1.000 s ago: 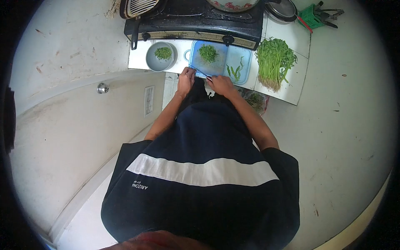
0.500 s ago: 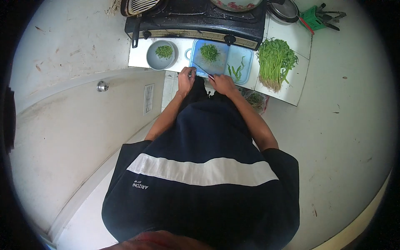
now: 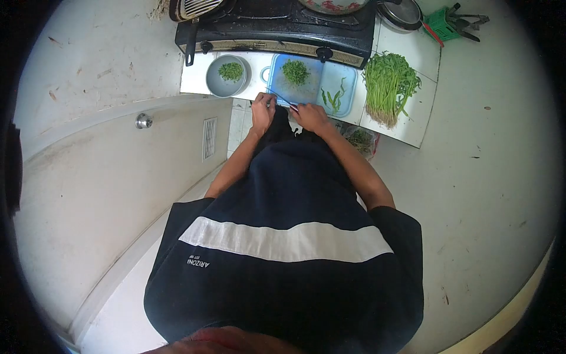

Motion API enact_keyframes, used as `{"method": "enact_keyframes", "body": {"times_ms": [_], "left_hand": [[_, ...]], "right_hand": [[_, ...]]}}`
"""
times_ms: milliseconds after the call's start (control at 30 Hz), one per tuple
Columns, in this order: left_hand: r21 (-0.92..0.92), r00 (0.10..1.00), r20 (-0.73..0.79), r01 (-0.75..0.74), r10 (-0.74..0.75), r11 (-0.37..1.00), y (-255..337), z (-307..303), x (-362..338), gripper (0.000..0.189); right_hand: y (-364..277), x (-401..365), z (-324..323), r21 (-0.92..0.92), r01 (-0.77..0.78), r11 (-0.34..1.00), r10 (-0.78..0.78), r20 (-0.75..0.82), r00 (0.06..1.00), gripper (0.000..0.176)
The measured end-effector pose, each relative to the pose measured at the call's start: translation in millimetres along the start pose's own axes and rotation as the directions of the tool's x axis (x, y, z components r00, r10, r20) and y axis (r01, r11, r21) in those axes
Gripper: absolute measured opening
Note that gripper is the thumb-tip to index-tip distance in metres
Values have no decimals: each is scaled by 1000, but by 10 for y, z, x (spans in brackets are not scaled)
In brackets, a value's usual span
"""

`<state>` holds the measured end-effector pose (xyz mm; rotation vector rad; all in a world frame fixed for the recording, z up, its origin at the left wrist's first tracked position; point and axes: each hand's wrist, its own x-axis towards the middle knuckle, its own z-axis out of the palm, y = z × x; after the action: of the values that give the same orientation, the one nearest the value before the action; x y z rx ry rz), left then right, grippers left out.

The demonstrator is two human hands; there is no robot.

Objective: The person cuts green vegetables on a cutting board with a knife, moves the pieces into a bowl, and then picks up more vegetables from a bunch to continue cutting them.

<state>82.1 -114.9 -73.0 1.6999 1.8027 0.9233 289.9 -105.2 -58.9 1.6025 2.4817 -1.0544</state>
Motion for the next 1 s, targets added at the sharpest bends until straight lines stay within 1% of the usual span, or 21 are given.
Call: {"method": "enact_keyframes", "body": {"times_ms": [100, 133, 167, 233, 267, 300, 367, 400, 433, 467, 500, 533, 567, 600, 633, 700, 733, 800, 867, 933, 1000], "left_hand": [[-9, 999, -19, -30, 30, 1000, -24, 13, -6, 12], [3, 1000, -6, 8, -8, 1000, -5, 6, -4, 12], [14, 999, 8, 45, -45, 999, 15, -3, -2, 12], [21, 998, 19, 61, -61, 998, 44, -17, 32, 12], [30, 996, 32, 78, -79, 996, 56, -27, 42, 12], [30, 996, 34, 77, -78, 997, 40, -19, 56, 12], [40, 1000, 2, -1, 1, 999, 10, 17, 114, 12], [38, 1000, 6, -3, 3, 999, 43, 15, 129, 12], [21, 999, 22, 47, -48, 999, 76, 16, 148, 12], [5, 994, 40, 98, -98, 995, 109, 15, 163, 12], [3, 994, 41, 97, -97, 995, 71, 38, 162, 12], [31, 999, 46, 18, -19, 999, 29, 53, 166, 11], [59, 997, 52, -61, 58, 996, -9, 77, 160, 11], [57, 997, 55, -61, 58, 996, 19, 77, 160, 11], [46, 997, 48, -67, 65, 997, 43, 70, 156, 10], [35, 997, 41, -72, 71, 997, 66, 60, 138, 10], [33, 998, 33, -60, 59, 998, 63, 62, 137, 10], [33, 999, 25, -43, 42, 999, 51, 56, 109, 10], [19, 998, 7, -70, 70, 997, 41, 51, 90, 11], [11, 998, -4, -67, 67, 998, 10, 66, 66, 11], [0, 998, -13, -64, 64, 998, 0, 83, 53, 11]], "right_hand": [[29, -86, 25, -28, -31, 999, 30, -47, 998, 51], [43, -77, 38, -30, -29, 999, 28, -45, 999, 51], [62, -51, 45, -33, -60, 998, 59, -55, 997, 50], [65, 10, -38, -38, -91, 995, 88, -68, 994, 50], [74, 40, -81, -7, -128, 992, 127, -75, 989, 50], [74, 54, -113, 25, -165, 986, 166, -80, 983, 49], [71, 59, -170, 31, -170, 985, 172, -88, 981, 49], [80, 50, -180, 35, -173, 984, 176, -95, 980, 48], [77, 26, -177, 35, -177, 984, 179, -96, 979, 48], [65, -3, -167, 38, -165, 986, 168, -97, 981, 48], [68, -24, -151, 42, -153, 987, 156, -99, 983, 48], [80, -44, -141, 41, -155, 987, 159, -100, 982, 48], [92, -68, -128, 38, -127, 991, 129, -68, 989, 49], [125, -87, -82, 36, -98, 995, 99, -36, 994, 49], [148, -107, -27, 38, -101, 994, 102, -35, 994, 49], [157, -142, 27, 14, -58, 998, 59, -82, 995, 50], [158, -143, 12, 13, -59, 998, 60, -83, 995, 50], [137, -144, -5, 15, -71, 997, 71, -23, 997, 50], [100, -122, -29, 22, -62, 998, 63, -28, 998, 50], [98, -55, -11, 29, -57, 998, 58, -36, 998, 50], [100, 17, 1, -5, -40, 999, 40, -25, 999, 51]]}}
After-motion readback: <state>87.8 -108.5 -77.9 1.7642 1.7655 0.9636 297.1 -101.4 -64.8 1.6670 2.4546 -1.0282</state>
